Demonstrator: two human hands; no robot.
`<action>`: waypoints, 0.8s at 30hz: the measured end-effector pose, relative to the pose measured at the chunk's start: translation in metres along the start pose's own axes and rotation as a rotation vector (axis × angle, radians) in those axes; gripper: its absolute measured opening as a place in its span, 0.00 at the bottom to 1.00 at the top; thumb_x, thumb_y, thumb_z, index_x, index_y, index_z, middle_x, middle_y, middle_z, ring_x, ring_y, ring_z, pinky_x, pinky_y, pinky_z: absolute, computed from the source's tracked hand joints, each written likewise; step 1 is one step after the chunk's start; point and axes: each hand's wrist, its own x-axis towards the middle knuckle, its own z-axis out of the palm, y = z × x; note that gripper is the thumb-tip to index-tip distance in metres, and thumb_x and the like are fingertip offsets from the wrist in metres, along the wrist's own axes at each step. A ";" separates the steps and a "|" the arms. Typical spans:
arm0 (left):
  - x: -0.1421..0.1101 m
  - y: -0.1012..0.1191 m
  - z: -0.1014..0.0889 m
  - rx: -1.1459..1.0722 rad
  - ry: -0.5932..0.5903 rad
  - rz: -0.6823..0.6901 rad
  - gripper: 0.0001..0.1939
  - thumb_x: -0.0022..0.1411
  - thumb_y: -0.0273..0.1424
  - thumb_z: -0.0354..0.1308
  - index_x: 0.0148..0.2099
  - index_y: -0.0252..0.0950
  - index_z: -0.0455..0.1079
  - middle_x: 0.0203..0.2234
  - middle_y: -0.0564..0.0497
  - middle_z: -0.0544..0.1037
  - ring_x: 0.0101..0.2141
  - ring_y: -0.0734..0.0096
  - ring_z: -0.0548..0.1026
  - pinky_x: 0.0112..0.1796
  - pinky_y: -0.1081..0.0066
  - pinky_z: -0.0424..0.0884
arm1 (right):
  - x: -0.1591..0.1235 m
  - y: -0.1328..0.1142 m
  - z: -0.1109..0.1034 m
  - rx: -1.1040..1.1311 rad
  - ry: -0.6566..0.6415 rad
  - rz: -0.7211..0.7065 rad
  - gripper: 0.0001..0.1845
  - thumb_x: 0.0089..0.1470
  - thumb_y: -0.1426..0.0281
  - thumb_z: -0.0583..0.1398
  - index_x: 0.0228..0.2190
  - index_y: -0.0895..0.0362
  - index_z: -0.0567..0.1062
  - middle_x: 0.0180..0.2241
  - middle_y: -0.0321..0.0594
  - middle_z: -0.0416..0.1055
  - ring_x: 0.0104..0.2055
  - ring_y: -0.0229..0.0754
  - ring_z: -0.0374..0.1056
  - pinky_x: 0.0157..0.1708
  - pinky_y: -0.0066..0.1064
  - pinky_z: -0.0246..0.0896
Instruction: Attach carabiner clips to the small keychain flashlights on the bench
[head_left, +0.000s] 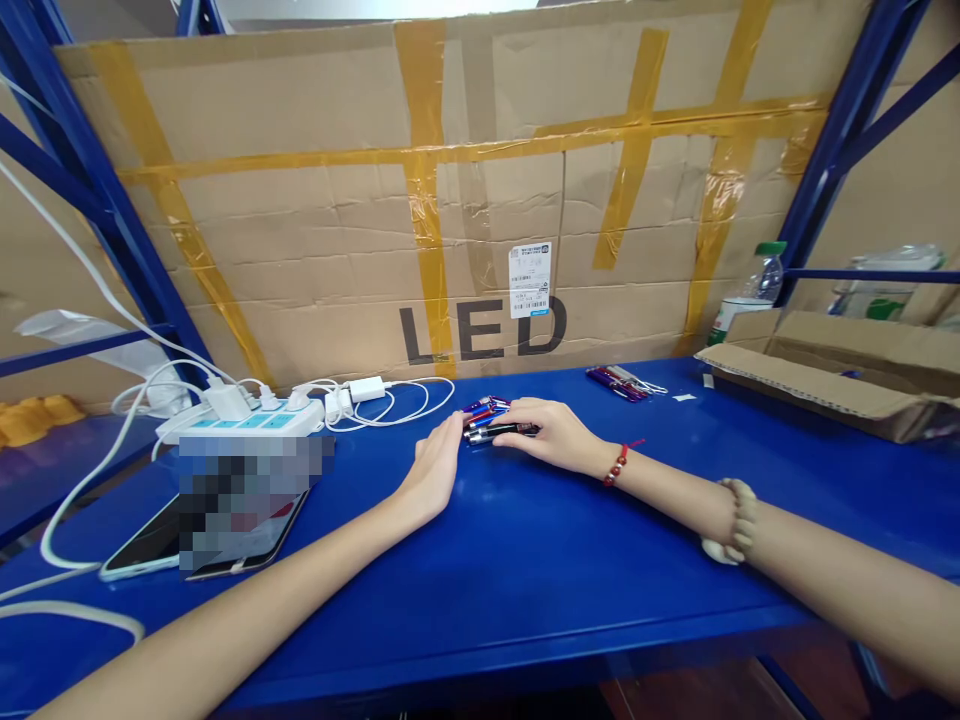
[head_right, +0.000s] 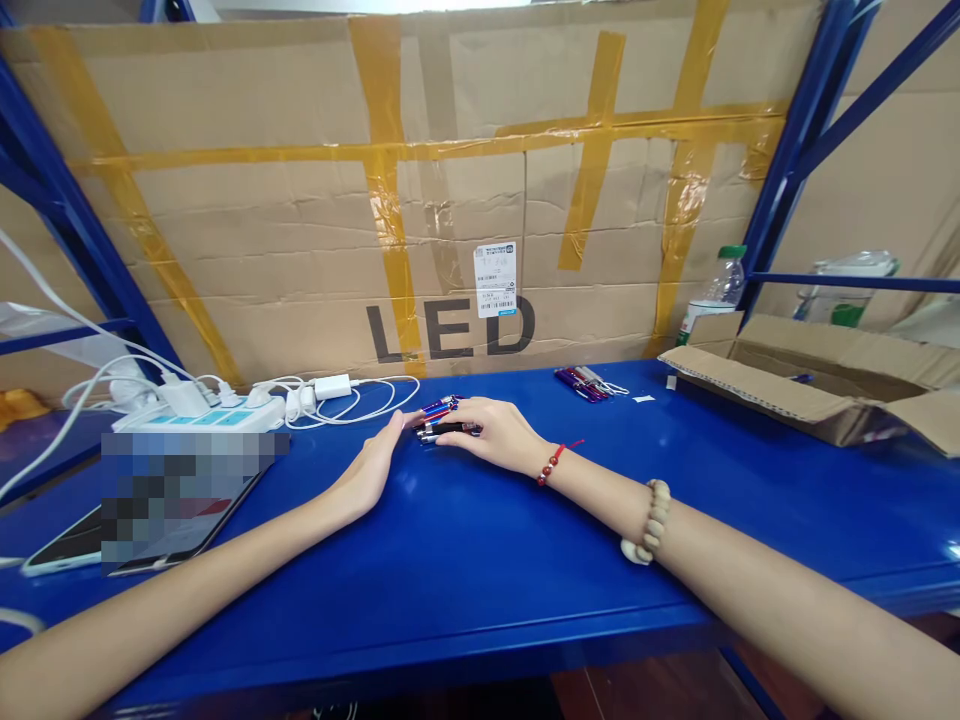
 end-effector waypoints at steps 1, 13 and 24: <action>0.000 0.000 0.000 0.000 0.003 0.004 0.34 0.65 0.48 0.25 0.59 0.41 0.62 0.60 0.51 0.63 0.62 0.62 0.54 0.61 0.58 0.45 | 0.000 0.000 0.000 -0.003 0.004 -0.001 0.16 0.54 0.59 0.59 0.40 0.53 0.78 0.34 0.40 0.76 0.38 0.40 0.70 0.38 0.29 0.63; 0.000 -0.001 0.000 0.027 -0.003 -0.003 0.33 0.65 0.46 0.25 0.61 0.41 0.59 0.61 0.51 0.61 0.62 0.62 0.53 0.61 0.58 0.45 | 0.001 -0.001 -0.001 -0.011 0.025 -0.022 0.17 0.52 0.55 0.59 0.32 0.55 0.78 0.27 0.38 0.74 0.33 0.39 0.67 0.32 0.28 0.59; -0.002 0.003 -0.001 0.031 0.004 -0.005 0.32 0.66 0.46 0.26 0.60 0.41 0.61 0.61 0.51 0.62 0.62 0.62 0.54 0.61 0.57 0.47 | 0.001 -0.001 -0.002 -0.029 -0.004 -0.019 0.16 0.53 0.56 0.60 0.33 0.55 0.78 0.29 0.39 0.75 0.36 0.40 0.69 0.34 0.28 0.60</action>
